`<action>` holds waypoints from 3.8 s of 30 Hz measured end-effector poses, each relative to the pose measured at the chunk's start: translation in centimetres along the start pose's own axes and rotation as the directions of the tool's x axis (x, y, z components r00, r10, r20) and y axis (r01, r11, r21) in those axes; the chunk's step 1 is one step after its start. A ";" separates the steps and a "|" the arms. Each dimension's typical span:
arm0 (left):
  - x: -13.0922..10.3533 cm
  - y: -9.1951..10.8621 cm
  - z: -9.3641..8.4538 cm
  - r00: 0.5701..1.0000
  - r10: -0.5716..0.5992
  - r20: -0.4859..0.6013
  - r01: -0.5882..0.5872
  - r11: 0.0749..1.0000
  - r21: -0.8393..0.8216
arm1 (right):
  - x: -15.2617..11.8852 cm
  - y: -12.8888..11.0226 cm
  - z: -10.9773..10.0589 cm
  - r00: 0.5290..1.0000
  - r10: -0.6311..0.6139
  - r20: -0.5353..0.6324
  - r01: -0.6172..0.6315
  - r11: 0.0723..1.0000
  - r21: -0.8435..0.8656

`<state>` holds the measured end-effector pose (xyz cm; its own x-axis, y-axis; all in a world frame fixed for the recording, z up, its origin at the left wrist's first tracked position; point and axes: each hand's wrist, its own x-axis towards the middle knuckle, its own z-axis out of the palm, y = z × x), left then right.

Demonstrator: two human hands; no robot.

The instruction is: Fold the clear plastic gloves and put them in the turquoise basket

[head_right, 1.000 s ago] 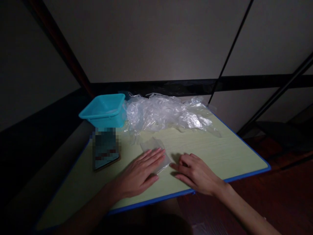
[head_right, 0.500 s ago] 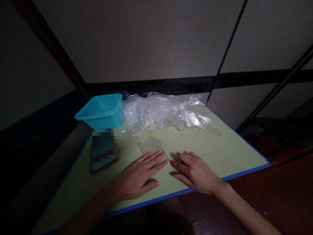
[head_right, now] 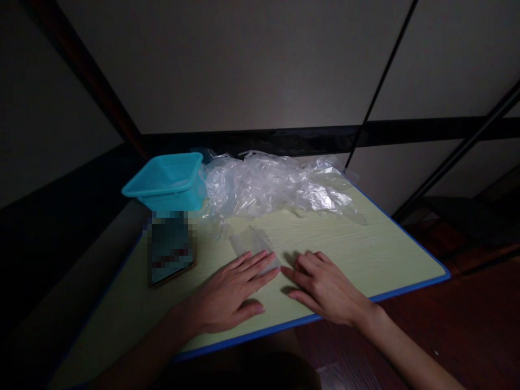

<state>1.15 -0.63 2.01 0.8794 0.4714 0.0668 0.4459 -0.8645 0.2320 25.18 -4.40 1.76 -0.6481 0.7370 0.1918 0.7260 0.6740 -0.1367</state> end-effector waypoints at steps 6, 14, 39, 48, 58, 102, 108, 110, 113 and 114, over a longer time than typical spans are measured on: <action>0.0 0.0 -0.1 1.000 -0.006 0.018 0.007 1.000 -0.015 | -0.2 0.0 0.0 0.999 0.040 -0.023 -0.039 0.998 0.048; 0.0 -0.1 0.1 0.999 -0.005 0.054 0.007 0.999 -0.039 | 0.0 0.0 0.1 1.000 0.019 -0.010 -0.018 0.998 0.068; -0.1 -0.2 0.4 0.999 0.040 -0.030 -0.041 0.999 -0.036 | 3.7 0.8 -0.2 0.907 -0.421 -0.035 0.391 0.869 -0.304; 0.0 -0.2 0.7 1.000 0.010 -0.020 -0.011 1.000 -0.029 | 3.6 1.2 0.2 0.911 -0.400 -0.103 0.372 0.903 -0.217; -1.3 1.7 1.1 0.970 -0.128 -0.206 0.143 0.988 0.061 | 2.9 0.6 0.4 0.928 -0.357 -0.110 0.319 0.910 -0.264; 0.8 -1.4 0.9 0.759 -0.631 -0.161 0.345 0.600 -0.722 | 7.1 2.2 0.0 0.969 0.143 0.200 -0.245 0.626 0.740; 1.4 -2.2 1.2 0.733 -0.662 -0.154 0.340 0.554 -0.760 | 8.7 3.2 1.5 0.948 0.192 0.254 -0.317 0.498 0.807; 1.3 -2.3 1.2 0.725 -0.671 -0.155 0.339 0.544 -0.767 | 8.9 3.2 1.7 0.943 0.232 0.239 -0.326 0.491 0.808; 1.3 -2.4 1.3 0.715 -0.682 -0.153 0.340 0.531 -0.777 | 9.0 3.1 2.1 0.931 0.300 0.208 -0.337 0.490 0.804; 1.3 -2.5 1.3 0.713 -0.685 -0.151 0.341 0.527 -0.779 | 9.0 3.1 2.2 0.926 0.324 0.192 -0.339 0.494 0.801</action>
<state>1.44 1.93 0.24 0.2961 0.9545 0.0353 0.4048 -0.1589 0.9005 21.10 4.40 0.90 -0.4096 0.9107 -0.0533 0.3943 0.1240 -0.9106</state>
